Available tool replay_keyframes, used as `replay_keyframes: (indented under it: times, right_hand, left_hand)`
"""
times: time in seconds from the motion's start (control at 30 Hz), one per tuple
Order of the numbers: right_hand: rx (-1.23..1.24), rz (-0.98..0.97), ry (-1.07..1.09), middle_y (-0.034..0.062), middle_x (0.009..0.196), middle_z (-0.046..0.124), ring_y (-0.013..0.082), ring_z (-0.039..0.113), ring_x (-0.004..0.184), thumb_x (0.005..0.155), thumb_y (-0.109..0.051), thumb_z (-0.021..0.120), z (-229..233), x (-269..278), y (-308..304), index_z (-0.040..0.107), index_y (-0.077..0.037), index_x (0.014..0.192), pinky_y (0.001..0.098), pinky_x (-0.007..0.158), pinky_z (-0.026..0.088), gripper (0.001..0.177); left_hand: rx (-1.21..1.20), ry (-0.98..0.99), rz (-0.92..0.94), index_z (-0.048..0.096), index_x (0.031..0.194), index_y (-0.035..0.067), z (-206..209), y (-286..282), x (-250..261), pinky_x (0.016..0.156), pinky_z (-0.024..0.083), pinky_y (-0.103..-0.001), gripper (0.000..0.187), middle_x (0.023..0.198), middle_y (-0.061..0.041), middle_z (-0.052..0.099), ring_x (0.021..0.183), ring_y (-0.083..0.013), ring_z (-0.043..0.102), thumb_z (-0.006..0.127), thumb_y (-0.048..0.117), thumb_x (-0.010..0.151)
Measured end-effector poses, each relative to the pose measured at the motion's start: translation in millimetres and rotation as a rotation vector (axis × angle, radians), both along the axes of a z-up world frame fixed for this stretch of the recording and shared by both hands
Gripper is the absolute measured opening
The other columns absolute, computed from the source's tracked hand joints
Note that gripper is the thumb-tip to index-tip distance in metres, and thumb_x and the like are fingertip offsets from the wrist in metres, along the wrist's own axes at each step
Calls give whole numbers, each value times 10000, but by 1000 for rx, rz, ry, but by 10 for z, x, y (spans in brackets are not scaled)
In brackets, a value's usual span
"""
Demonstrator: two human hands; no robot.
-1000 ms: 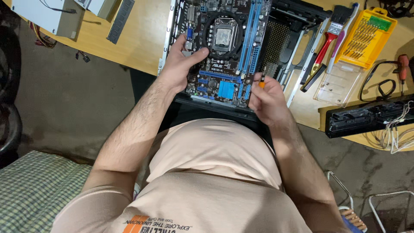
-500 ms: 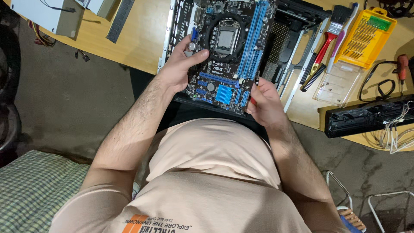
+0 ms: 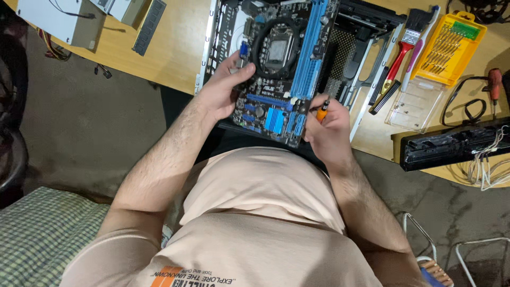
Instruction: The person uses a screwdriver to loosen screws on a motherboard inside a computer case, then lifts the motherboard out of the case and continues to unscrew components from it. The person handles the motherboard and screwdriver throughout the clip.
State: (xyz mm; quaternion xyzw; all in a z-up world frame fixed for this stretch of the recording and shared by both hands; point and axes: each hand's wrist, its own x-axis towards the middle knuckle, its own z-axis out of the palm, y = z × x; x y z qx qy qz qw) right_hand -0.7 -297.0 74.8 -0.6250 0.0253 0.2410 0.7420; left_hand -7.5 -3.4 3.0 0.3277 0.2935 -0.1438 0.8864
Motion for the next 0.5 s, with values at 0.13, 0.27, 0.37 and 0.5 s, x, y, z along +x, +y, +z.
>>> replay_keyframes:
  times: [0.13,0.27,0.37,0.5]
  right_hand:
    - [248,24,-50,128,644,617,157,624,422,1063,82,788,-115,-31,-172,731,50,1122,333,501,609,88]
    - [193,44,-210,116,740,607,119,623,479,1114,30,772,109,-8,-185,719,41,1104,298,522,612,55]
    - [162,66,-300,168,811,641,152,644,525,1078,76,791,247,2,-110,757,90,1092,308,524,590,40]
    - [136,109,-401,221,904,673,218,637,736,942,117,934,443,-43,18,824,124,1066,321,632,526,166]
  left_hand:
    - [16,-274,-15,588,1745,39,-478,-95,-185,1279,600,-752,802,1405,-217,836,1436,-482,798,991,315,1109]
    - [21,-239,-79,551,1813,116,-351,-182,-211,1118,751,-570,815,1550,-222,806,1379,-383,837,909,413,1144]
    - [-44,-189,-92,531,1836,146,-7,-310,-201,999,801,-503,857,1498,-217,797,1249,-343,870,867,490,1126]
    - [-97,-101,-59,434,1904,158,456,-588,-173,826,779,-232,857,1472,-99,665,1078,-173,829,711,542,1190]
